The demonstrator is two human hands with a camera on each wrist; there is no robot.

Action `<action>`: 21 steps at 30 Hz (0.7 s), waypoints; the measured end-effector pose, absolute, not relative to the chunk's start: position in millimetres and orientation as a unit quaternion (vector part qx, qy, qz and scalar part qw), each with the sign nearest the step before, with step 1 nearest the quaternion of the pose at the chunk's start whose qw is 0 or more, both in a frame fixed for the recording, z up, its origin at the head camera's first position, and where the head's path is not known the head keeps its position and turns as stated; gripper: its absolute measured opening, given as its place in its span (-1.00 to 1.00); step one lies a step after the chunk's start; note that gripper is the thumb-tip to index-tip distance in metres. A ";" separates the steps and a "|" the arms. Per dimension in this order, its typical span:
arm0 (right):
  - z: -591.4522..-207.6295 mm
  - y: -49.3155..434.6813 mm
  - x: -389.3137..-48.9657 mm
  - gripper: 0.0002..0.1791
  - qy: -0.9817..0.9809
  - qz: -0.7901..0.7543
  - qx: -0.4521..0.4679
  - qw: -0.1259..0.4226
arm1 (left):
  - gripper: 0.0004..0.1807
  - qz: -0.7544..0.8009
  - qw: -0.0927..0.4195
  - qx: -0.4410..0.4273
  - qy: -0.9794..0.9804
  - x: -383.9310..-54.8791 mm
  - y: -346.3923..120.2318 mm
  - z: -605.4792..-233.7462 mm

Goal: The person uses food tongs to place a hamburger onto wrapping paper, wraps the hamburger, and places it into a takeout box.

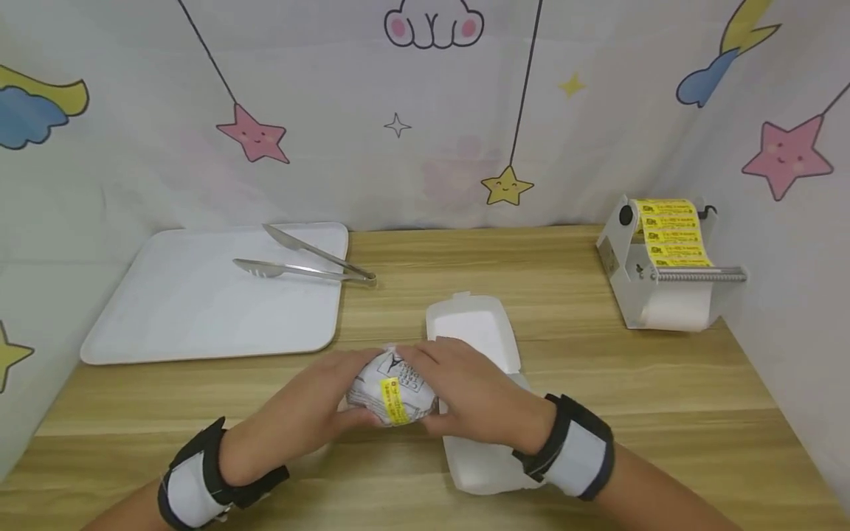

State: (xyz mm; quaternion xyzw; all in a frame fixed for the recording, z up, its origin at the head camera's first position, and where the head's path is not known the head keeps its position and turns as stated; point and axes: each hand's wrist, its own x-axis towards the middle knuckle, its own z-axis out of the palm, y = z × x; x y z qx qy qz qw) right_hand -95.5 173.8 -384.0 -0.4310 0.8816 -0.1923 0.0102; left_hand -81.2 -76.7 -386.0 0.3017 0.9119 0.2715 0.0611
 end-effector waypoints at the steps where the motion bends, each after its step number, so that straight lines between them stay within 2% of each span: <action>1: -380.0 181.8 -93.5 -0.04 0.883 -0.195 -0.427 0.009 | -0.11 0.279 0.063 0.303 0.909 -80.1 -70.5 -383.1; 11: -370.6 253.2 -68.8 -0.03 0.910 -0.229 -0.341 0.063 | 0.04 0.294 0.112 0.372 0.874 -73.3 -16.9 -383.6; 17: -384.6 273.0 -59.2 -0.07 0.919 -0.228 -0.307 0.092 | -0.12 0.244 0.124 0.408 0.871 -71.8 6.7 -393.8; 21: -397.2 273.1 -56.9 -0.09 0.921 -0.200 -0.327 0.075 | -0.20 0.188 0.100 0.418 0.883 -70.2 16.8 -401.0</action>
